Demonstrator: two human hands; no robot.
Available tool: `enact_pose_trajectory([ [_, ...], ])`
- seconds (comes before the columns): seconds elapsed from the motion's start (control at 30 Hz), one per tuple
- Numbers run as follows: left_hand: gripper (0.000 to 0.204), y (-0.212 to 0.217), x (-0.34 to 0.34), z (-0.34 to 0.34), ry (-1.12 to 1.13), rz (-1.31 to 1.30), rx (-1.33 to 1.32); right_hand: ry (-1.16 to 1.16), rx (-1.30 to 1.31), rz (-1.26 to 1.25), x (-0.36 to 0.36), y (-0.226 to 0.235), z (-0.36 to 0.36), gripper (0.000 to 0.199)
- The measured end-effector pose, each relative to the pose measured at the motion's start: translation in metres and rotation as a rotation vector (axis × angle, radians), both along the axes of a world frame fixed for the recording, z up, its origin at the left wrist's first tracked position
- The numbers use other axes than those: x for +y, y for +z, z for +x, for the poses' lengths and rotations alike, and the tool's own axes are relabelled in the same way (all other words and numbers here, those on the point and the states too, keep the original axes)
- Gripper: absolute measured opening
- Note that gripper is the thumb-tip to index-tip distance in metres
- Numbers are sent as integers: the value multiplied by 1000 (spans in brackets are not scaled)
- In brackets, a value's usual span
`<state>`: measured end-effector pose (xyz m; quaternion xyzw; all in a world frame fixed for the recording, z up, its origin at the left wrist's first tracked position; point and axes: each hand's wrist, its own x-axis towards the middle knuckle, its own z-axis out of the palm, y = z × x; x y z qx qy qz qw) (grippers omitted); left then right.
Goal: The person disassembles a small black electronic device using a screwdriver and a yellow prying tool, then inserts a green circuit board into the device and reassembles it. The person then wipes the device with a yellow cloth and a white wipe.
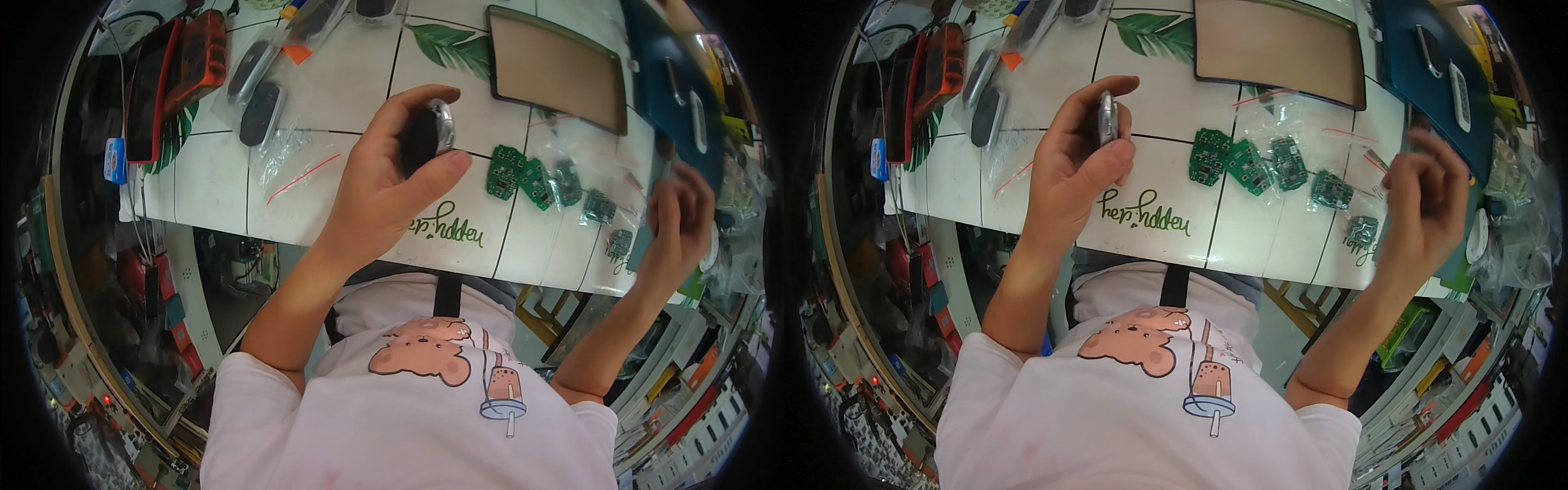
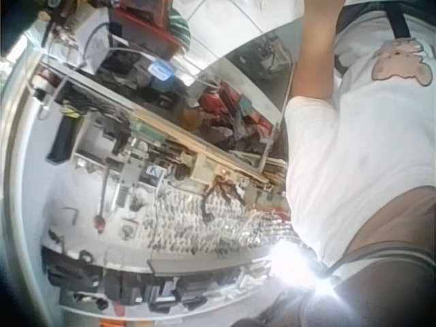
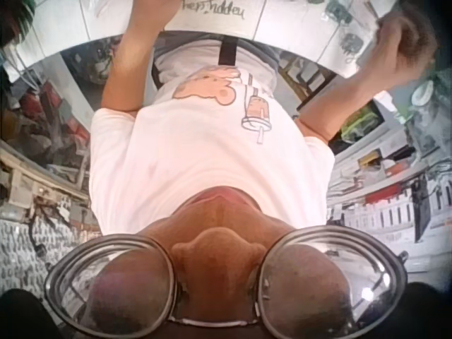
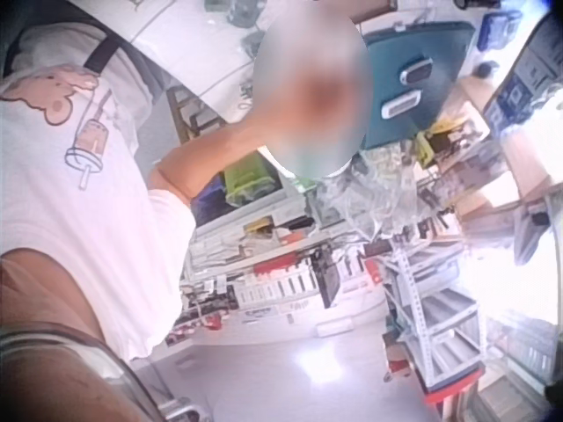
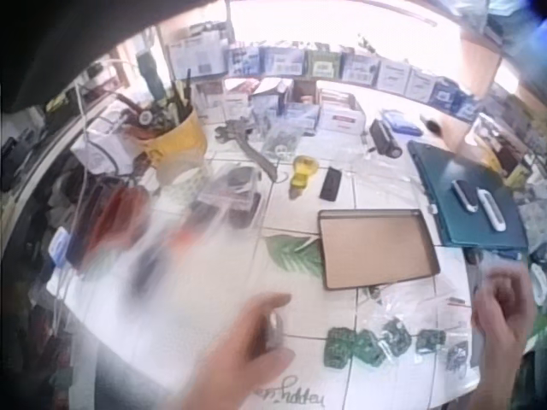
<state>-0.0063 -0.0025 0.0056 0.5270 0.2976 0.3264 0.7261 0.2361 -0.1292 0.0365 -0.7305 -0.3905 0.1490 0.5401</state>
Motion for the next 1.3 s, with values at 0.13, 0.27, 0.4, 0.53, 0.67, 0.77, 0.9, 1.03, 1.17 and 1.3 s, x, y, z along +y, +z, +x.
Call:
enact_pose_trajectory([
  [0.13, 46, -1, 2, 1, 8, 91, 65, 379, 613, 285, 17, -1, -80, 45],
  [0.27, 43, 2, 4, 4, 9, 121, 117, 578, 242, 417, 41, -20, -109, 36],
  [0.4, 43, -5, 4, 5, -21, 230, 184, 484, 132, 573, 47, -42, -123, 34],
  [0.53, 40, -9, 4, 9, 59, 240, 143, 334, 193, 635, 50, -45, -132, 29],
  [0.67, 39, -8, 2, 11, 64, 244, 187, 350, 188, 566, 47, -41, -132, 30],
  [0.77, 40, -9, 3, 11, 37, 238, 177, 323, 201, 561, 47, -41, -133, 30],
  [0.9, 42, -9, 4, 7, -38, 273, 205, 310, 231, 562, 47, -42, -134, 28],
  [1.03, 43, -13, 8, 7, -37, 449, 234, 313, 234, 562, 46, -42, -133, 27],
  [1.17, 42, -11, 6, 7, -33, 349, 214, 321, 240, 562, 46, -42, -133, 27],
  [1.3, 39, -13, 7, 7, -26, 372, 191, 364, 212, 510, 44, -40, -132, 29],
])
